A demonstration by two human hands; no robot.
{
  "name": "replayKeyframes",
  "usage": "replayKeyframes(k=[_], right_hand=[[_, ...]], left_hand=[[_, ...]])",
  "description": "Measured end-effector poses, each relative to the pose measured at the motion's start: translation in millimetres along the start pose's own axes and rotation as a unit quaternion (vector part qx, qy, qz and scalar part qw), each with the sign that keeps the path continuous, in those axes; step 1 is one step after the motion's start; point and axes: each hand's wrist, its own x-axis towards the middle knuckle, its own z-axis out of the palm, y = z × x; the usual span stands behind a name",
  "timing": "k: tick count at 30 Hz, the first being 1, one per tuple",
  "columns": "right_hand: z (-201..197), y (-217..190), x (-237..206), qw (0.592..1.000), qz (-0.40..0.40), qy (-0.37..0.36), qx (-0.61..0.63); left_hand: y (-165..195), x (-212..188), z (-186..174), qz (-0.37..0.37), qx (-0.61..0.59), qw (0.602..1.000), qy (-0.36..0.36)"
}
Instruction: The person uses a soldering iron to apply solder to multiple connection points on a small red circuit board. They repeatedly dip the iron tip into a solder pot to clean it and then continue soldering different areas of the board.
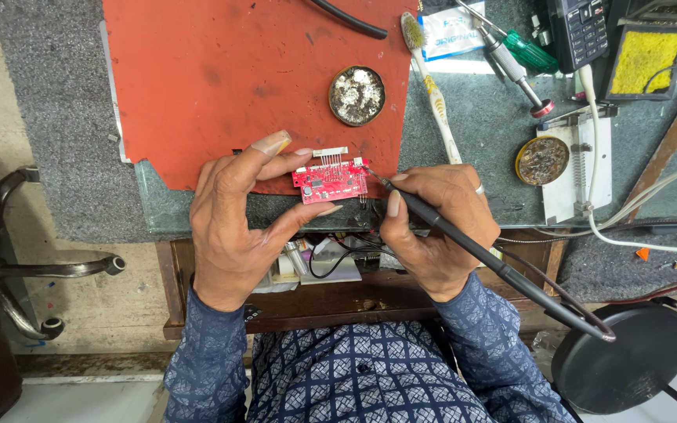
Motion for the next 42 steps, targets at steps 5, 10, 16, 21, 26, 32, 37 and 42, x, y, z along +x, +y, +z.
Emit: replayKeyframes(k=[5,10,16,21,26,32,37,42], right_hand=[[0.7,0.3,2.3,1.000,-0.001,-0.006,-0.002],[-0.1,1.9,3.4,1.000,-0.010,-0.007,-0.005],[0.7,2.8,1.4,1.000,-0.007,-0.004,-0.005],[1.4,2.2,0.7,1.000,-0.005,-0.013,-0.009],[1.4,2.3,1.4,1.000,-0.010,-0.010,-0.008],[1.4,1.9,1.4,1.000,-0.013,-0.013,-0.006],[1.3,1.9,1.6,1.000,-0.014,-0.011,-0.006],[1.5,1.0,1.5,1.000,-0.013,-0.008,-0.001]], left_hand=[[-0.3,2.3,-0.3,0.001,-0.003,1.000,0.001],[-0.6,3.3,-0.7,0.006,-0.001,1.000,0.002],[-1.2,2.4,0.5,0.003,-0.005,1.000,0.003],[-1.9,1.3,0.7,0.002,-0.006,1.000,0.003],[-3.0,1.5,1.4,0.004,-0.006,1.000,0.002],[-3.1,0.8,0.6,0.004,-0.004,1.000,0.001],[-2.9,1.1,0.3,0.002,-0.004,1.000,0.001],[-3.8,1.2,-0.2,0.009,-0.002,1.000,0.002]])
